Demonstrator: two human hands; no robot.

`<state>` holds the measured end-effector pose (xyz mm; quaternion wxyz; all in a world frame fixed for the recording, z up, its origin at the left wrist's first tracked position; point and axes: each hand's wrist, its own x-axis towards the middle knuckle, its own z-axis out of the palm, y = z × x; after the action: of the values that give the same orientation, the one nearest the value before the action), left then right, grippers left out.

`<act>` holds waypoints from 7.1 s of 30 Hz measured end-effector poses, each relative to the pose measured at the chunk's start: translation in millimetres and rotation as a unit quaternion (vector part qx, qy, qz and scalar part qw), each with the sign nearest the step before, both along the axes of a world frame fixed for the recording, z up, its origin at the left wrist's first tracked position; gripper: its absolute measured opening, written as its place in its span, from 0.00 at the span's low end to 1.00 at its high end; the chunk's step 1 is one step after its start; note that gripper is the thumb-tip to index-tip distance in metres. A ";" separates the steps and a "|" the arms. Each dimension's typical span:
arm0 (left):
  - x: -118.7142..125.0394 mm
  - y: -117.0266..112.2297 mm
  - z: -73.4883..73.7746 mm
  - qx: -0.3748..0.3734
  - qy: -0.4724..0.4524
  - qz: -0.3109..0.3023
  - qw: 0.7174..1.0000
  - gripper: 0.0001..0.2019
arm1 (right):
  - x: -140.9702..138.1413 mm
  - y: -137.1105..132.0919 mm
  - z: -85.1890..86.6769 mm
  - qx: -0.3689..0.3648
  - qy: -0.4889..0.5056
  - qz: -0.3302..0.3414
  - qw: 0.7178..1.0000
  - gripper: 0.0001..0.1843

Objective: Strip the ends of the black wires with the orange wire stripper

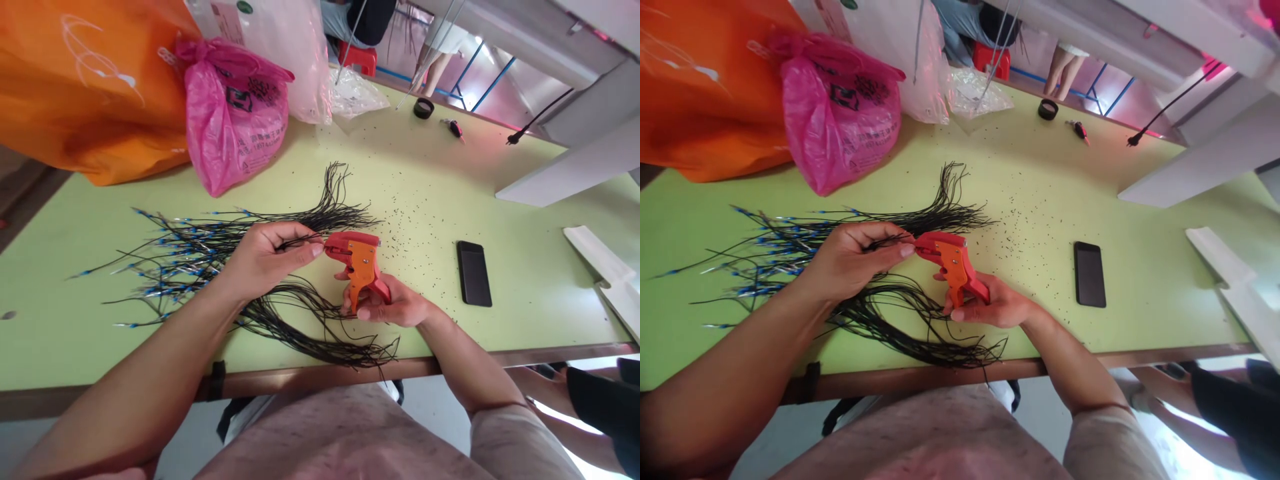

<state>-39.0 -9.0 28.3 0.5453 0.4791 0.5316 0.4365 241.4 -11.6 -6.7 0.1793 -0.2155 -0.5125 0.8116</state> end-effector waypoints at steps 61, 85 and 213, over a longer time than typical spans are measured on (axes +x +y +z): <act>2.5 -1.1 14.1 -0.027 -0.016 -0.037 0.999 0.18 | -13.9 -6.8 -9.2 0.015 0.004 -0.020 1.000 0.25; 8.3 -3.7 18.0 -0.017 -0.027 -0.018 0.999 0.16 | -18.9 -13.1 -9.5 0.098 -0.014 -0.128 0.987 0.22; 22.0 4.2 -55.1 0.076 0.067 -0.146 0.984 0.10 | -10.0 -0.9 -3.2 0.168 -0.078 -0.150 0.971 0.18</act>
<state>-17.0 -4.8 -26.8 0.5281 0.6197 0.4567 0.3585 231.4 -12.6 -9.9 0.2917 -0.3192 -0.6159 0.6585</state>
